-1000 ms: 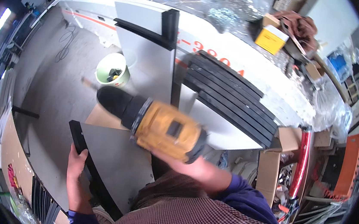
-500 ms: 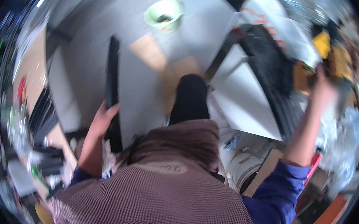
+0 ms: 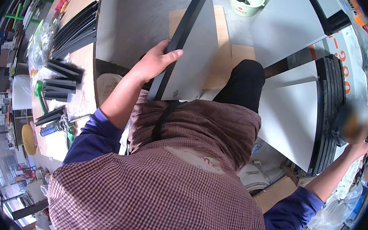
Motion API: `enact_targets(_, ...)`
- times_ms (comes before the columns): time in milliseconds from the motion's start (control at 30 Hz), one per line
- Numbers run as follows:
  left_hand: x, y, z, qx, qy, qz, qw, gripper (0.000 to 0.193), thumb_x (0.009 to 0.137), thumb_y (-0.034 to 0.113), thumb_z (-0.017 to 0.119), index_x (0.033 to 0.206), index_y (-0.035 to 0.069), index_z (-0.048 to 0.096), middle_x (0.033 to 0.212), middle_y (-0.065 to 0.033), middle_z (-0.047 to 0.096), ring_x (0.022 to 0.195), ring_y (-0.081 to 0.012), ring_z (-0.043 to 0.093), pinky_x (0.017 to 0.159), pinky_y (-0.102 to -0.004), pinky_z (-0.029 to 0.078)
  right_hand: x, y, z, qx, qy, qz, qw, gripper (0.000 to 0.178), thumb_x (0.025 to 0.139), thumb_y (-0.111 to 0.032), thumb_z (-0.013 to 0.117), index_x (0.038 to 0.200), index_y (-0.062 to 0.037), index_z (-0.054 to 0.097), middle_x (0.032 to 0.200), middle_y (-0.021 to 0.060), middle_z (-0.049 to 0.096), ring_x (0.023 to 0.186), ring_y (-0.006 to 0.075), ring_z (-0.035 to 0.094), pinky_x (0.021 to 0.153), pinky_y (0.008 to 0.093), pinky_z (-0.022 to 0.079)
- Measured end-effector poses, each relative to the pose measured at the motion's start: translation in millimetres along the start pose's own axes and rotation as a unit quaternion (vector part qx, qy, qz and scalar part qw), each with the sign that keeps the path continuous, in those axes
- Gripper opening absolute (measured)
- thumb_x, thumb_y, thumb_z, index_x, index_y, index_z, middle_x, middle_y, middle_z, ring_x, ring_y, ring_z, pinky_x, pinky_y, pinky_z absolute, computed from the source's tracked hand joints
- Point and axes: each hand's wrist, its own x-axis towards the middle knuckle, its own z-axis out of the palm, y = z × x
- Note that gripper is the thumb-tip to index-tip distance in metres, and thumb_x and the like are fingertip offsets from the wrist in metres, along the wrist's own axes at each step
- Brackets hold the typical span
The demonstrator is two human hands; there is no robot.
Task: The person assembles a white panel with black metal profiles. They align the profiles to the panel edges, insert screws, and use a cordless drill to fasten them. The person handles multiple profiles and panels, positioning and securing them together.
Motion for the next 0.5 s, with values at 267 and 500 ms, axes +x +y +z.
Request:
enact_targets(267,-21,-8,-3,-0.03,0.013,0.013,0.999,0.063,0.089,0.047,0.065,0.124,-0.005,0.055,0.106,-0.0202,0.066,0.097,-0.0242,0.063,0.086,-0.0338,0.049,-226,-142,113,-0.15,-0.082,-0.179,0.969,0.041,0.089,-0.019,0.07,0.12,0.0043,0.057,0.117,0.0199,0.061,0.109,0.0306,0.059,0.094,0.0419,0.047)
enact_targets(500,-29,-36,8,-0.278,0.056,0.035,0.958,0.057,0.1,0.047,0.048,0.124,-0.003,0.057,0.108,-0.0153,0.066,0.098,-0.0206,0.061,0.088,-0.0319,0.048,-406,-275,254,0.058,-0.561,-0.343,0.751,0.079,0.068,-0.028,0.083,0.139,-0.0243,0.05,0.153,0.013,0.028,0.14,0.0361,0.03,0.113,0.0486,0.031)
